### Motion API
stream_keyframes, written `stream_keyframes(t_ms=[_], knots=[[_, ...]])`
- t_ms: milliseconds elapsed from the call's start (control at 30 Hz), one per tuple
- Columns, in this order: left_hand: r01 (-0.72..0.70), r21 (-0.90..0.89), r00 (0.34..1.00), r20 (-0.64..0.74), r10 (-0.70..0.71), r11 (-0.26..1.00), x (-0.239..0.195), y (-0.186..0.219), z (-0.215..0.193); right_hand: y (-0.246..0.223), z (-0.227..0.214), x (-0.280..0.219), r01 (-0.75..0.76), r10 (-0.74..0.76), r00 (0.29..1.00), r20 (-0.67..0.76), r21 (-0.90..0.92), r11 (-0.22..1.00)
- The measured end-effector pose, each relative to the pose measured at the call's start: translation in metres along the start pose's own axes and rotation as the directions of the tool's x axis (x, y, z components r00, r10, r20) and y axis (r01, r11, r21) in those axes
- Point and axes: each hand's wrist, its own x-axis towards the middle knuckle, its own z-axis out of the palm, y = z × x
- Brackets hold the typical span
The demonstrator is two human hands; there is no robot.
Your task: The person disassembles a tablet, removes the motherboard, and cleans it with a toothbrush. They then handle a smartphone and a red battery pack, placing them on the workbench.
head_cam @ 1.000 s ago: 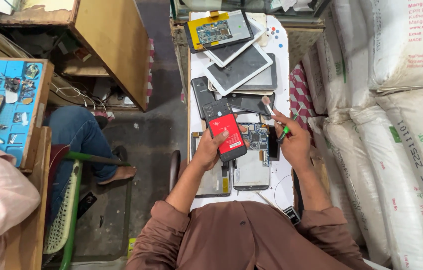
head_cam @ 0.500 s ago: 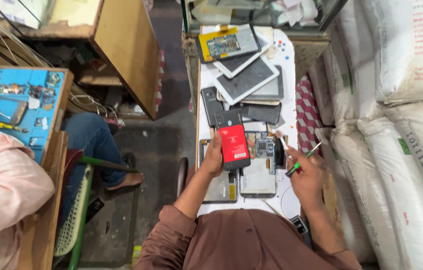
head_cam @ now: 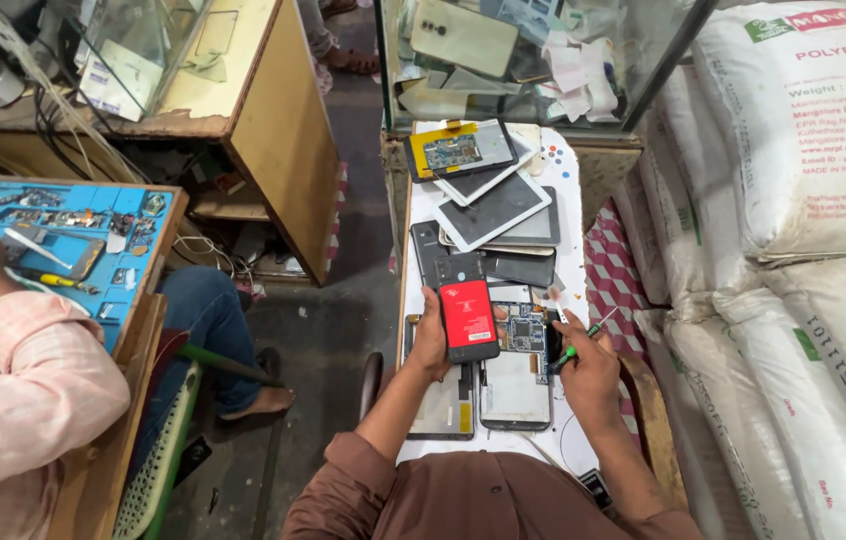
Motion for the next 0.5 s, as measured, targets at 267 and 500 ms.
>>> stream_keyframes(t_ms=[267,500], knots=[[0.028,0.027,0.999,0.037,-0.029,0.999,0.006,0.004,0.001,0.002,-0.006,0.008,-0.005,0.008,0.991,0.131,-0.018,1.000],[-0.030,0.059,0.996,0.091,0.025,0.998,-0.019,0.005,0.013,-0.007,-0.018,0.000,-0.058,0.046,0.995,0.087,0.151,0.987]])
